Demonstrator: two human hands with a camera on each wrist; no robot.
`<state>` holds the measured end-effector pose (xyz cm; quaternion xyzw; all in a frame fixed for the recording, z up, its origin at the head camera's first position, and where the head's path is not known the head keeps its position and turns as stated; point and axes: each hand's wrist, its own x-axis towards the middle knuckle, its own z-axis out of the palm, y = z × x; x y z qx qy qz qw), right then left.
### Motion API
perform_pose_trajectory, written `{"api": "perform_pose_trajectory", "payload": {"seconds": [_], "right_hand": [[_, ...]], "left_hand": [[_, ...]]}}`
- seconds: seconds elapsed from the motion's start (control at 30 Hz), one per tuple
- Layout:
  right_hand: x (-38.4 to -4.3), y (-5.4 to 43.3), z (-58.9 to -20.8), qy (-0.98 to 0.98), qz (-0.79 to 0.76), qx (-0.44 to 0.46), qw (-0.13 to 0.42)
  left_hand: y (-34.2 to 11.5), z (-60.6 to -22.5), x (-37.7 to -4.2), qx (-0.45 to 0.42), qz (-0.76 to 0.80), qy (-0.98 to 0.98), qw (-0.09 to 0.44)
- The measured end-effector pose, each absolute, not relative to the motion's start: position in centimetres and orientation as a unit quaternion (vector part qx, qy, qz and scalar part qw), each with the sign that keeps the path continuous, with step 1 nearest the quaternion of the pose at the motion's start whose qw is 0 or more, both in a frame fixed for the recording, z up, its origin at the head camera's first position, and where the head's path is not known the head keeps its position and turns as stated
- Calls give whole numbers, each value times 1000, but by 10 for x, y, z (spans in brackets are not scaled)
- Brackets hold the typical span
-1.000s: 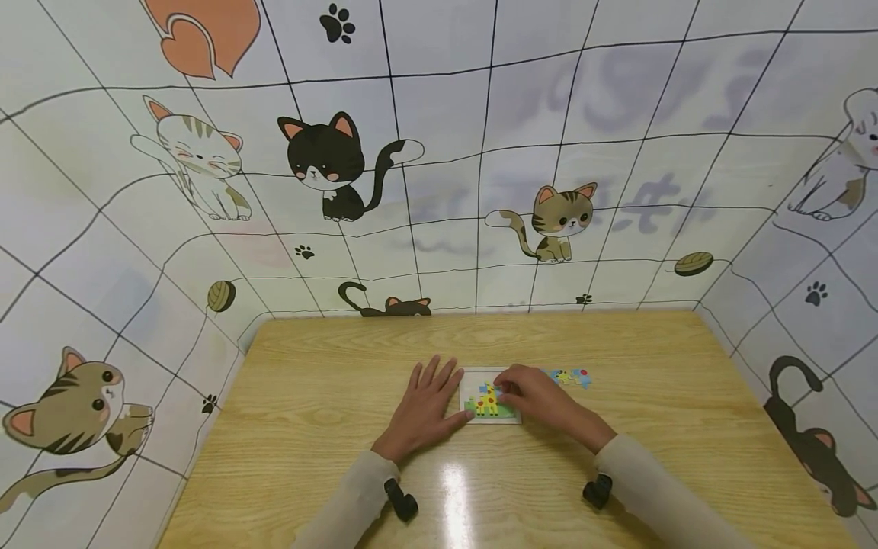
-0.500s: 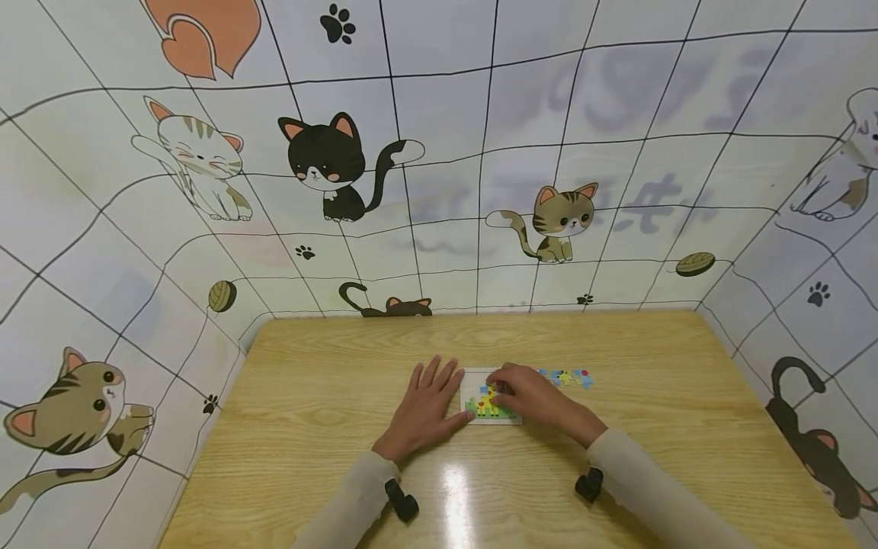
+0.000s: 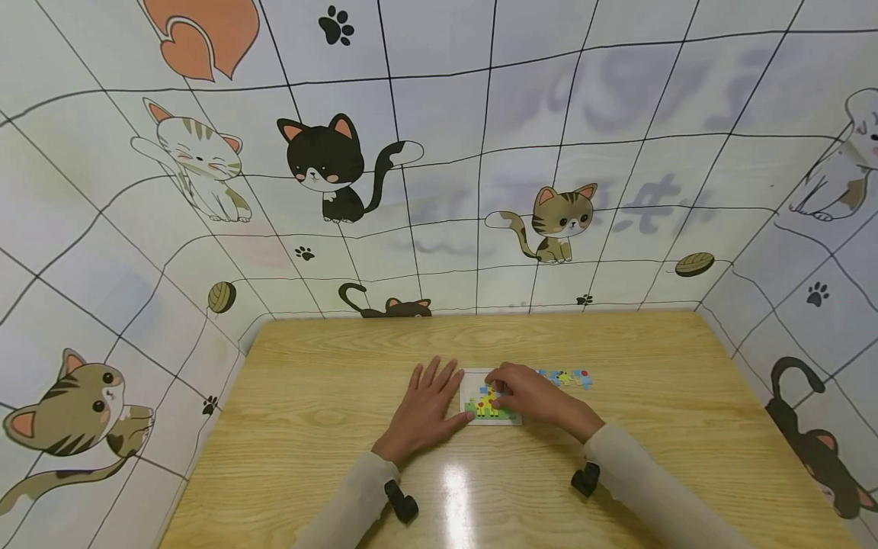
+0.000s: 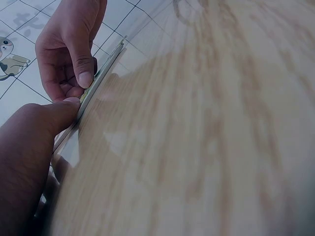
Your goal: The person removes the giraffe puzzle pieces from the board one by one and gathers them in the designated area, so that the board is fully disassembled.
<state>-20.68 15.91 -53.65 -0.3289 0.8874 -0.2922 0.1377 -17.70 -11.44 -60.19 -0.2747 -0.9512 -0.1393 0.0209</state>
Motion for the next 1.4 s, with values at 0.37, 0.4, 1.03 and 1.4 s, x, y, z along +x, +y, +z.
{"api": "perform_pose_trajectory", "payload": {"seconds": [0.37,0.4,1.03,1.4], "right_hand": [[-209,157,-537,888,-306,-305,157],[-209,157,-537,887,-308,-305,157],[-201,160,-538,893,-343,-284,69],[-198,165,-540,870,-397,-290,46]], "left_hand": [[-115,-603,-177,-273,-142,-951,15],[-115,-603,-177,-273,-142,-951,14],[-115,-604,-177,-275,-142,-951,23],[-114,-605,-178,-274,-154,-949,17]]}}
